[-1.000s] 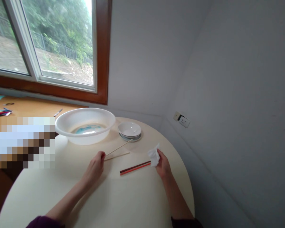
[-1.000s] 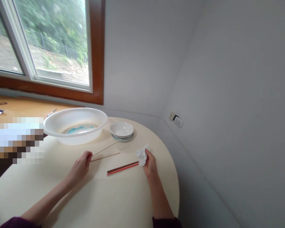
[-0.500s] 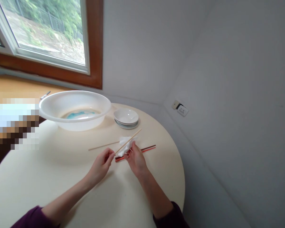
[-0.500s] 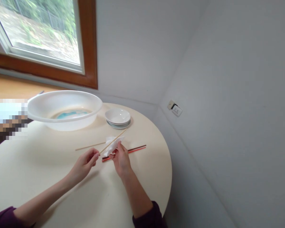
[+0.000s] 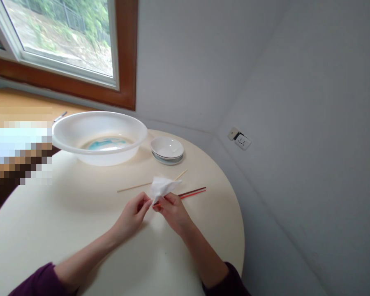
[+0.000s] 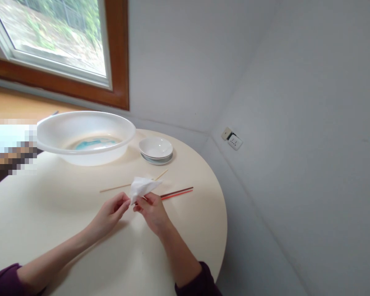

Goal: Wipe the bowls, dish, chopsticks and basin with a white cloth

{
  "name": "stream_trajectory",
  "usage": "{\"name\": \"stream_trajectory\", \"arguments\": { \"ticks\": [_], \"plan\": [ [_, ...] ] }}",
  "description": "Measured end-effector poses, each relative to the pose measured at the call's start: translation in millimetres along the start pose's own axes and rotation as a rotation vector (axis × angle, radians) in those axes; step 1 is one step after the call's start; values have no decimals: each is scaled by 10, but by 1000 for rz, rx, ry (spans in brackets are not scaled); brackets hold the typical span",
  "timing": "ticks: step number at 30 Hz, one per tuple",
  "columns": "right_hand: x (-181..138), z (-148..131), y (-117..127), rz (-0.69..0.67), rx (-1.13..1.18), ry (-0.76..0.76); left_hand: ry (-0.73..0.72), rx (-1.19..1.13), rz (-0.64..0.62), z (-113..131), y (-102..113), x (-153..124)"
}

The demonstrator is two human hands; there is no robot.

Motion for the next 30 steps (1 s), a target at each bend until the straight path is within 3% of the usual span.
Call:
{"name": "stream_trajectory", "arguments": {
  "ticks": [5, 12, 17, 24, 30],
  "plan": [
    [7, 37, 24, 48, -109, 40, -26, -1, -90, -21, -64, -13],
    [-1, -53, 23, 56, -133, 80, -30, 10, -56, 7, 1, -9],
    [34, -195, 208, 152, -35, 156, 15, -40, 2, -44, 102, -3],
    [59, -431, 512, 311, 98, 222, 213, -443, 135, -197, 258, 60],
    [74, -374, 542, 297, 26, 202, 269, -838, 264, -335, 377, 135]
  ]
}}
Point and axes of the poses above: each hand's wrist, its own x-axis towards the middle knuckle, its own y-axis out of the back of the hand, z = x × y, the point moved 7 cm from there along x, towards the middle knuckle, and after that the axes turned 10 degrees about x, right-handed, at the moved point
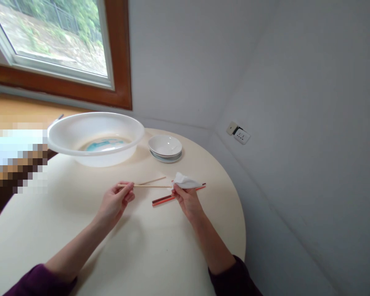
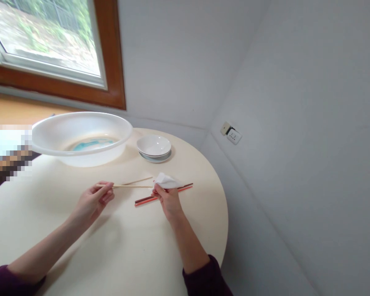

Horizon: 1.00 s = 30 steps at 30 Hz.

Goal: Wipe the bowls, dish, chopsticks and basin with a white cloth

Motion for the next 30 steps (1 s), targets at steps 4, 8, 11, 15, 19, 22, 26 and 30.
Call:
{"name": "stream_trajectory", "arguments": {
  "ticks": [4, 8, 11, 15, 19, 22, 26, 30],
  "plan": [
    [-15, 40, -8, -52, -156, 26, -36, -92, 82, 77, 126, 67],
    [-59, 137, -63, -145, -299, -6, -68, -112, 112, 157, 208, 115],
    [-93, 239, -97, -180, -311, -42, -71, -96, 93, 146, 197, 121],
    [-128, 334, -123, -178, -337, -61, -12, 80, -34, 3, 50, 74],
    [-206, 397, -205, -229, -386, -148, 33, 264, -166, -148, -73, 24],
    [-280, 397, -300, -281, -423, -191, 31, 312, -210, -180, -91, 21],
    [-335, 376, -366, -286, -445, -218, 22, 340, -236, -168, -103, 22],
    [-353, 392, -359, -314, -515, -271, 25, 333, -226, -138, -110, 16]
  ]
}}
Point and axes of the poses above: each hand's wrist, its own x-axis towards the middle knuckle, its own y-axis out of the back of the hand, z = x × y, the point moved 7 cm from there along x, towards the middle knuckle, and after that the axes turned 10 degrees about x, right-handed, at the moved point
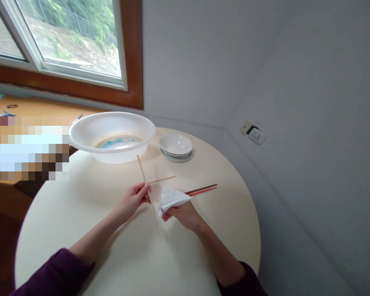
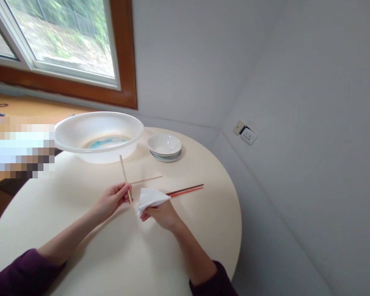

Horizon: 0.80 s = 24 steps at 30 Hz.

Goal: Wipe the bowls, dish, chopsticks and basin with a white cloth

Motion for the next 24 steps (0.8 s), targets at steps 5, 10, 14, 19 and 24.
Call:
{"name": "stream_trajectory", "arguments": {
  "ticks": [5, 10, 14, 19, 24],
  "plan": [
    [-10, -42, 37, 6, -54, 21, -16, -10, -14, 64, 2, -34],
    [-24, -70, -13, -61, -76, 32, -46, 28, -124, 111, -91, -87],
    [-10, -65, 0, -65, -36, 56, -60, 104, -195, 102, -154, -111],
    [10, -57, 25, -58, 5, 76, -14, 221, -235, 43, -180, -134],
    [-12, -89, -8, -92, 21, 94, -5, 297, -347, 42, -254, -179]
  ]
}}
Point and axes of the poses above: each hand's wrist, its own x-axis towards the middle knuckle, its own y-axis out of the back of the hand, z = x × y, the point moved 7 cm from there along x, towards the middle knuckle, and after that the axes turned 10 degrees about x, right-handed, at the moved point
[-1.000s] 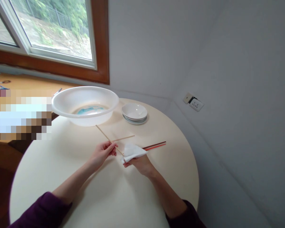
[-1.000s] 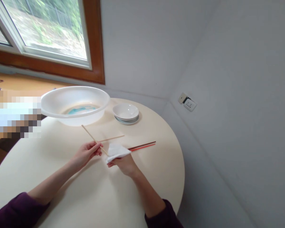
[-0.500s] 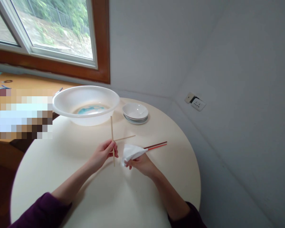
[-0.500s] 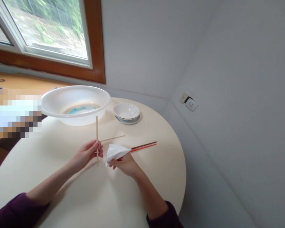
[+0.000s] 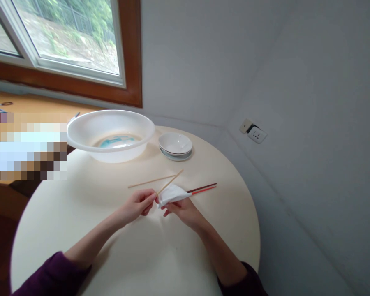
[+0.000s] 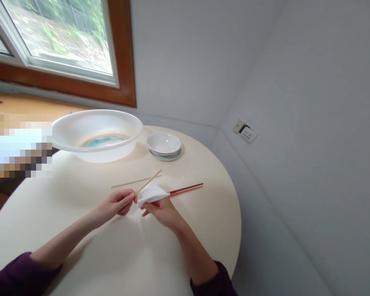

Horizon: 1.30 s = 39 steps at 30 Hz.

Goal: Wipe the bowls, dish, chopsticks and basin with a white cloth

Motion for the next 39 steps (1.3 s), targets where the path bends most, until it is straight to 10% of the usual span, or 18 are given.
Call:
{"name": "stream_trajectory", "arguments": {
  "ticks": [12, 28, 39],
  "plan": [
    [12, 33, 88, 132, 293, 28, -3, 114, -142, -44, -103, -17],
    [-5, -116, -142, -48, 40, 73, 12, 141, -192, -103, -196, -18],
    [43, -22, 67, 80, 119, 119, 13, 251, -113, -94, -112, 2]
  ]
}}
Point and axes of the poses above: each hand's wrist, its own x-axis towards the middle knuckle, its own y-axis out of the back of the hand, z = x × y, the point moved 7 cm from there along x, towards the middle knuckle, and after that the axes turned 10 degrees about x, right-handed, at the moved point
